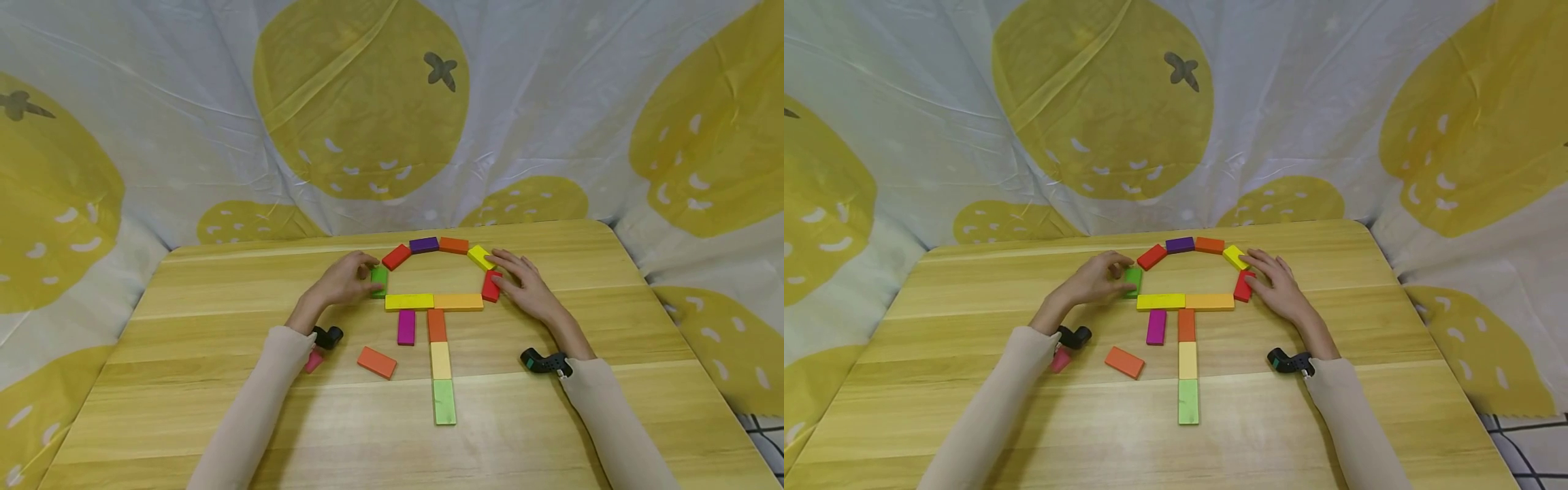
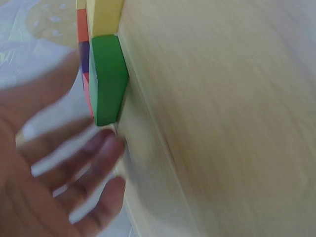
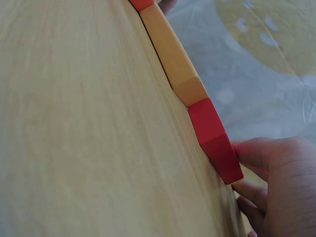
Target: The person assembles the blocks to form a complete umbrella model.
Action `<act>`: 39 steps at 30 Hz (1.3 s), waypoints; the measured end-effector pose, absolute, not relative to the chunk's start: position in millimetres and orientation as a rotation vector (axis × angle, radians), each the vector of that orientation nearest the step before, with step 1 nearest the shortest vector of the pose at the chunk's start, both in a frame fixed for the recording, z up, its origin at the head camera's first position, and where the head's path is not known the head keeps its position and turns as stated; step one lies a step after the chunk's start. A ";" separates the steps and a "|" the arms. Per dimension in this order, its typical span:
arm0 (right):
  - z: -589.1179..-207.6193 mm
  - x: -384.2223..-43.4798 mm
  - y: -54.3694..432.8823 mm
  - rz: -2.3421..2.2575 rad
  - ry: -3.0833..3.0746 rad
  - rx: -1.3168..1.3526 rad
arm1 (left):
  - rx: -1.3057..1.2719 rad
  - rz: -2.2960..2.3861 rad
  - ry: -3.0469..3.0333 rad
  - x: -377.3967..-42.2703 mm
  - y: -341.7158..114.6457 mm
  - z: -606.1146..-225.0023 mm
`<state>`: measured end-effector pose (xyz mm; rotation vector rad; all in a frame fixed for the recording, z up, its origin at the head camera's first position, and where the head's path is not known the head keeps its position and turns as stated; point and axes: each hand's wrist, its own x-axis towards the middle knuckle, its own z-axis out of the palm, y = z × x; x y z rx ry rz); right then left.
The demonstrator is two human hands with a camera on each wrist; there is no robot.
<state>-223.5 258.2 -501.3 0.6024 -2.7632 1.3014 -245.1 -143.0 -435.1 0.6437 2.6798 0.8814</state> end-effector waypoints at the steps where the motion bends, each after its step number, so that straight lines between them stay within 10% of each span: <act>1: -501.4 -223.6 258.4 1.301 -2.764 0.603 | 0.607 0.886 2.697 -246.9 -141.6 -434.8; 39: -498.5 -224.6 258.6 1.306 -2.761 0.613 | 0.314 1.041 2.614 -291.6 -115.0 -439.0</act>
